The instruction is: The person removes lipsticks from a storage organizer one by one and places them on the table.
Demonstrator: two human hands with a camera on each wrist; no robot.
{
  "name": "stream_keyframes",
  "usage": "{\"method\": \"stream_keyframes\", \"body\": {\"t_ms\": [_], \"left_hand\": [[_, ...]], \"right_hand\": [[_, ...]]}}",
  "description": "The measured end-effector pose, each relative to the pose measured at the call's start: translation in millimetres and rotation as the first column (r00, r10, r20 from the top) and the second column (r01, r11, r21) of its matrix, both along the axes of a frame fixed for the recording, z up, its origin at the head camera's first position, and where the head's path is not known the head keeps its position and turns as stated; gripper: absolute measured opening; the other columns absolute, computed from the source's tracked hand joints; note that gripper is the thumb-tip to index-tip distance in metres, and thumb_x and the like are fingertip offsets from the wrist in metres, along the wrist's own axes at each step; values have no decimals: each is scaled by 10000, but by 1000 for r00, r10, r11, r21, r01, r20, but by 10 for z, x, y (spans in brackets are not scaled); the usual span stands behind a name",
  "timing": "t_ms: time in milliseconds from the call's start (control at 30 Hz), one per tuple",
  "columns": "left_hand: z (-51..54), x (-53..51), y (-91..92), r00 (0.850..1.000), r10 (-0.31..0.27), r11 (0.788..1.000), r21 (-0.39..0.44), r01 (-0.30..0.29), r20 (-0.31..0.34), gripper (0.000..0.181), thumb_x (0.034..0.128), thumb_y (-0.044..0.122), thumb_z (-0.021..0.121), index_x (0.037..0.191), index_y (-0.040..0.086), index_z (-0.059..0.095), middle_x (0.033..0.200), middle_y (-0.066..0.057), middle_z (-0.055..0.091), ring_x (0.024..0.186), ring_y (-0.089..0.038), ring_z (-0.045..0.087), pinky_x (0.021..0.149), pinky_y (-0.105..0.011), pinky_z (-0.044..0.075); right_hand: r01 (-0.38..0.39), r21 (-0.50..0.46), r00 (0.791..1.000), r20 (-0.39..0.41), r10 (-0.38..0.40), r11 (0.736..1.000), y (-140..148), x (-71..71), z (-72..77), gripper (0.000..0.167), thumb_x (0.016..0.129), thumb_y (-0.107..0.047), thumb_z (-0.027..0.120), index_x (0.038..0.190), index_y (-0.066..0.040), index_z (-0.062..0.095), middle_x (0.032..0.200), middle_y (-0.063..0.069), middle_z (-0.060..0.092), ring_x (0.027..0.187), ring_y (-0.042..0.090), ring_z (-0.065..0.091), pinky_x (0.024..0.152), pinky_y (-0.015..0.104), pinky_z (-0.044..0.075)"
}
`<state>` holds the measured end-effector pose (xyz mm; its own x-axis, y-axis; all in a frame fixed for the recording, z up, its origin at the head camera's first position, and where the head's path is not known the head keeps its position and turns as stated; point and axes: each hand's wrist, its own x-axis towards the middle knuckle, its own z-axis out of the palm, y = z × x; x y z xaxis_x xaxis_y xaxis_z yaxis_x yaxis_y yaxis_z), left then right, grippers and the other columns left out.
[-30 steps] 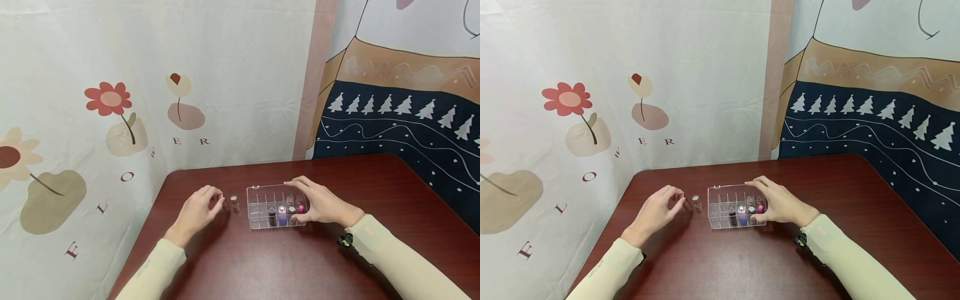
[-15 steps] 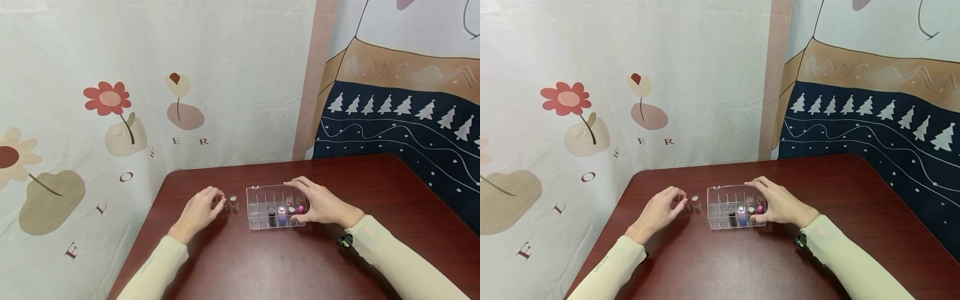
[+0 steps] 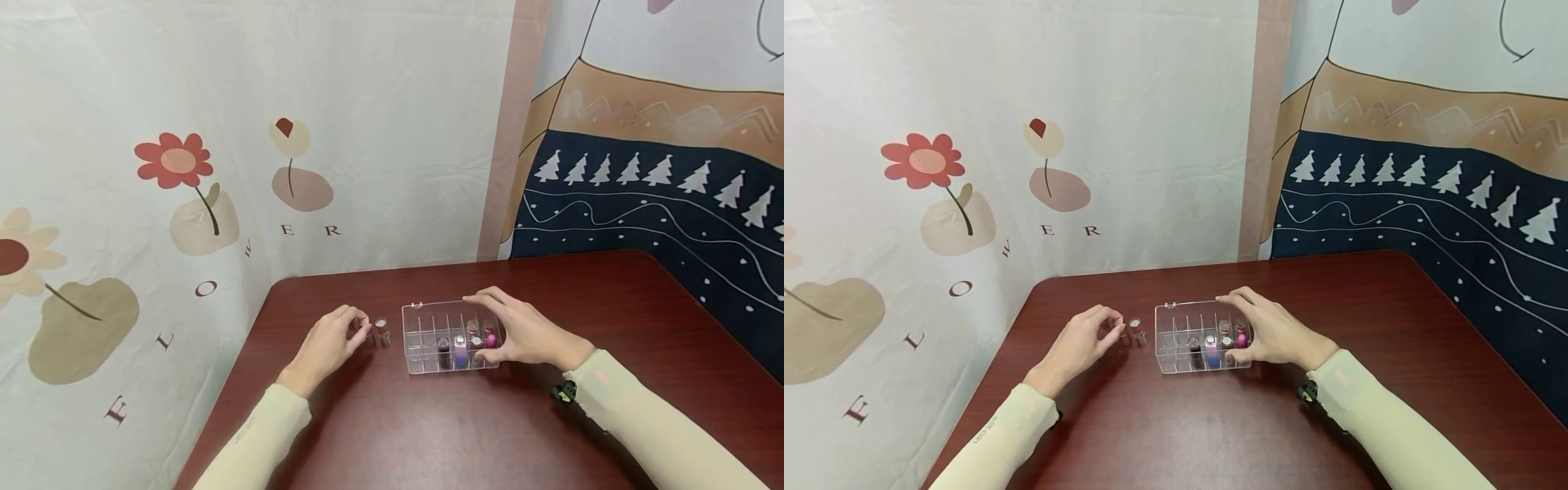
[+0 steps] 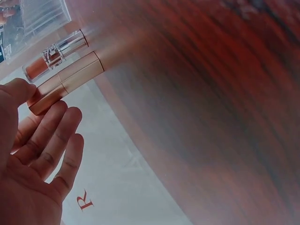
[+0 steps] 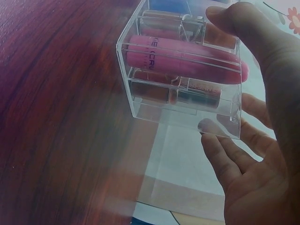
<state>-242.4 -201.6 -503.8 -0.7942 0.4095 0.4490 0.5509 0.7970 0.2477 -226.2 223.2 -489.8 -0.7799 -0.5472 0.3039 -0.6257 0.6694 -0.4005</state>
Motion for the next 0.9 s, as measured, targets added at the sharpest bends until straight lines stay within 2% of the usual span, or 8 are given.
{"method": "stream_keyframes", "body": {"t_ms": [433, 700, 900], "left_hand": [[29, 21, 0, 999, 13, 998, -59, -11, 30, 178, 1037, 173, 897, 1100, 172, 731, 1004, 17, 733, 843, -153, 746, 739, -306, 608], [48, 29, -14, 998, 9, 995, -94, -15, -55, 241, 1022, 238, 917, 1200, 156, 776, 1088, -13, 770, 813, -142, 653, 714, -322, 596], [103, 50, -2, 994, 11, 994, -107, -23, -113, 342, 1021, 282, 918, 1292, 116, 794, 1155, -31, 799, 918, -221, 740, 831, -442, 655]], "right_hand": [[4, 0, 1000, 14, -4, 1000, 2, -5, -5, 1028, 821, -410, 1057, 1695, -168, 573, 1611, 71, 612, 1332, 357, 742, 1098, 616, 669], [5, 7, 1000, 4, -5, 1000, 10, -5, 1, 1030, 820, -415, 1060, 1695, -174, 571, 1604, 68, 614, 1317, 339, 742, 1092, 602, 672], [5, 15, 1000, 17, -6, 1000, 14, -10, 4, 1028, 824, -427, 1059, 1696, -187, 568, 1603, 62, 613, 1321, 337, 742, 1097, 605, 672]]}}
